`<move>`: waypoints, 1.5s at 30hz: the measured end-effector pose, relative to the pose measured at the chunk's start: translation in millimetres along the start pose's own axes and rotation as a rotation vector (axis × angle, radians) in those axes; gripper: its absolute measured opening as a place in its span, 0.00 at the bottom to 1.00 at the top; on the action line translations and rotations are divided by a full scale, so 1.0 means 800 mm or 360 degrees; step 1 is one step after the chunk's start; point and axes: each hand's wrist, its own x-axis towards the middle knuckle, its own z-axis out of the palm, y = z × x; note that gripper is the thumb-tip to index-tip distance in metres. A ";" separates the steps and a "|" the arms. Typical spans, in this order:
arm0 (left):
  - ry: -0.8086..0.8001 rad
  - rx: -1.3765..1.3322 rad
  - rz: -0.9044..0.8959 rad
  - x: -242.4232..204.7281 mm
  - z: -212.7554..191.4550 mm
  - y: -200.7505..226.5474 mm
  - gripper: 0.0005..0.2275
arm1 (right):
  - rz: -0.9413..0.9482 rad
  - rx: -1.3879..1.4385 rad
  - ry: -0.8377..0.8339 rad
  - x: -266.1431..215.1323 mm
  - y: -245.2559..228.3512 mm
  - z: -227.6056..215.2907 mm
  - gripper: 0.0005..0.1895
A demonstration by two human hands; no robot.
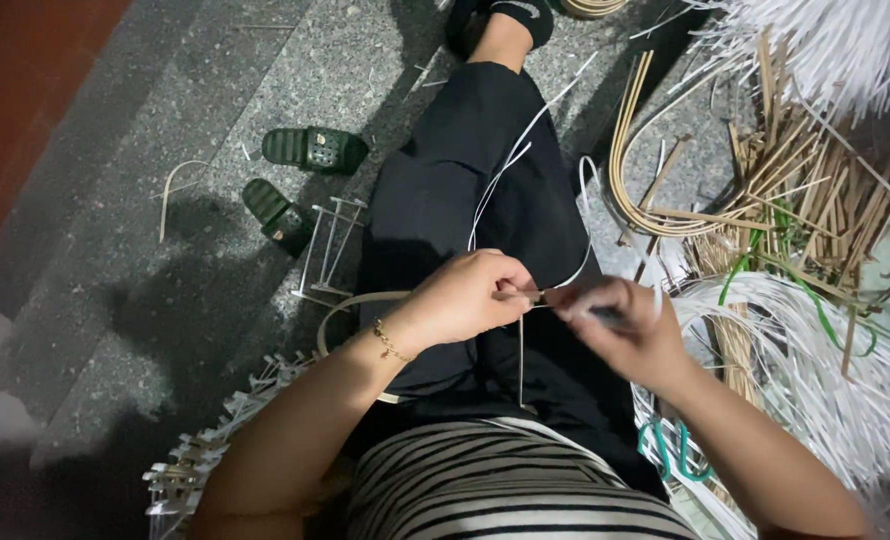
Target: Weaving white plastic or rattan strips around a curved wooden frame to create a furniture component.
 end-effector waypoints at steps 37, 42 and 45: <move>0.0042 0.0135 0.0084 0.004 0.004 0.024 0.06 | -0.1675 -0.1278 -0.0321 0.028 -0.048 0.004 0.07; -0.0018 0.0160 0.0067 0.003 -0.001 0.031 0.07 | -0.1734 -0.1281 -0.0274 0.028 -0.044 0.003 0.06; -0.0055 0.0221 0.0033 0.003 -0.005 0.037 0.07 | -0.1735 -0.1253 -0.0304 0.029 -0.046 0.002 0.07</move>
